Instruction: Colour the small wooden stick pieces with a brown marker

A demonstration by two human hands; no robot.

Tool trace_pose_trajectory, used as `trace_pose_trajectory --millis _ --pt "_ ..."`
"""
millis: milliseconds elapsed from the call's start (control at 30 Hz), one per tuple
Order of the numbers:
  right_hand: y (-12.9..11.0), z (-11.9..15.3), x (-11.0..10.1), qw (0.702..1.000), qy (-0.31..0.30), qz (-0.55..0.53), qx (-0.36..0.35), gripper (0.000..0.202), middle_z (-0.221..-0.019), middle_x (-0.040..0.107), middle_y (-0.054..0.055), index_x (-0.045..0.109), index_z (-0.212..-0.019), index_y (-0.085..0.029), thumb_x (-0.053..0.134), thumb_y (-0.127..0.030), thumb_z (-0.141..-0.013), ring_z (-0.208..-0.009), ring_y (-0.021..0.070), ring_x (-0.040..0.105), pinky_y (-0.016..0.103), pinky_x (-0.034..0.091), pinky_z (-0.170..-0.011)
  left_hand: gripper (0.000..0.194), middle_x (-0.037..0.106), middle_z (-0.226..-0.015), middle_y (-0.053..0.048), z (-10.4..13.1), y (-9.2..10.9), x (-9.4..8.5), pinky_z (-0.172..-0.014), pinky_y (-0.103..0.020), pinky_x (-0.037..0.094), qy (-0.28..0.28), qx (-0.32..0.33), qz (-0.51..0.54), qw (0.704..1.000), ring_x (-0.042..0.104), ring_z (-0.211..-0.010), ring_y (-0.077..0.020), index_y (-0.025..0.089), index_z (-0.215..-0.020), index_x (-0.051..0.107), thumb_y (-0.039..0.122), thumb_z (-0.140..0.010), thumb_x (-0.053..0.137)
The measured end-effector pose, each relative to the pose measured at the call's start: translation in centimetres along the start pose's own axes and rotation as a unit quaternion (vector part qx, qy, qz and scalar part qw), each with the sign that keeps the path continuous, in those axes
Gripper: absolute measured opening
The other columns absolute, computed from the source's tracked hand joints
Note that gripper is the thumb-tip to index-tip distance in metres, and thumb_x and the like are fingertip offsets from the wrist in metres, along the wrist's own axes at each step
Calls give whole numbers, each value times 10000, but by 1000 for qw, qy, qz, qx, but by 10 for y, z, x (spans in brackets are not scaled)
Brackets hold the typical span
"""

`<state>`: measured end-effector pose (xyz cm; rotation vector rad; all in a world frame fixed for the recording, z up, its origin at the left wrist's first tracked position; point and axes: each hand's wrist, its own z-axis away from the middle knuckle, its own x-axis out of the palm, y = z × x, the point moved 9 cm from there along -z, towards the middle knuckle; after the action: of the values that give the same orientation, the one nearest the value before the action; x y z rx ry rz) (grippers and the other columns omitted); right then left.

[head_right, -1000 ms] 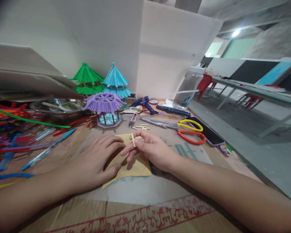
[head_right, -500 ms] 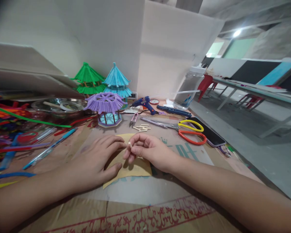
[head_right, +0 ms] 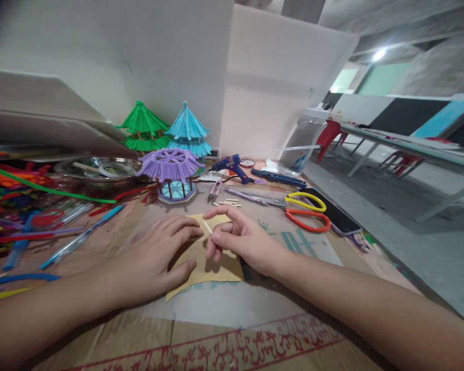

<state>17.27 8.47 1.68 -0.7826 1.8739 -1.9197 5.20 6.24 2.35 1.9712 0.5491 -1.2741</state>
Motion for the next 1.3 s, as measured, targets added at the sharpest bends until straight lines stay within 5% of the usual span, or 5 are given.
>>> trace_pose_trajectory --millis 267,633,800,967,1300 --pt "-12 -4 -22 984 76 159 -6 123 -817 771 26 653 -963 -196 707 -283 -894 -728 154 721 297 548 -697 372 585 -1315 -119 0 0 0 -1089 -538 422 3 2 -10 1000 510 -1266 -332 186 -1224 601 338 -886 572" --pt "-23 1 11 852 -32 502 -147 176 -847 751 55 733 -893 -204 583 -239 -978 -793 178 667 307 495 -749 383 576 -1333 -117 1 -1 2 -1094 -536 415 0 1 -11 1000 498 -1278 -329 182 -1244 599 334 -894 566" --pt "-26 -7 1 763 35 614 -196 126 -826 711 68 690 -841 -190 600 -162 -925 -817 204 620 342 479 -765 379 572 -1330 -118 0 -1 2 -1099 -544 408 9 5 -18 1000 491 -1281 -335 189 -1243 594 333 -894 566" --pt "-18 -1 26 758 -72 604 -235 109 -859 723 70 696 -894 -188 600 -180 -944 -821 186 627 315 477 -753 348 579 -1310 -117 0 1 2 -1096 -536 414 7 14 -9 1000 500 -1262 -324 189 -1226 595 316 -905 550" --pt "-21 -1 26 755 -65 609 -234 150 -832 701 75 684 -869 -191 557 -179 -948 -792 194 590 336 450 -753 379 568 -1330 -125 -2 0 3 -1105 -555 410 -1 6 -12 1000 492 -1275 -338 178 -1245 592 325 -898 553"
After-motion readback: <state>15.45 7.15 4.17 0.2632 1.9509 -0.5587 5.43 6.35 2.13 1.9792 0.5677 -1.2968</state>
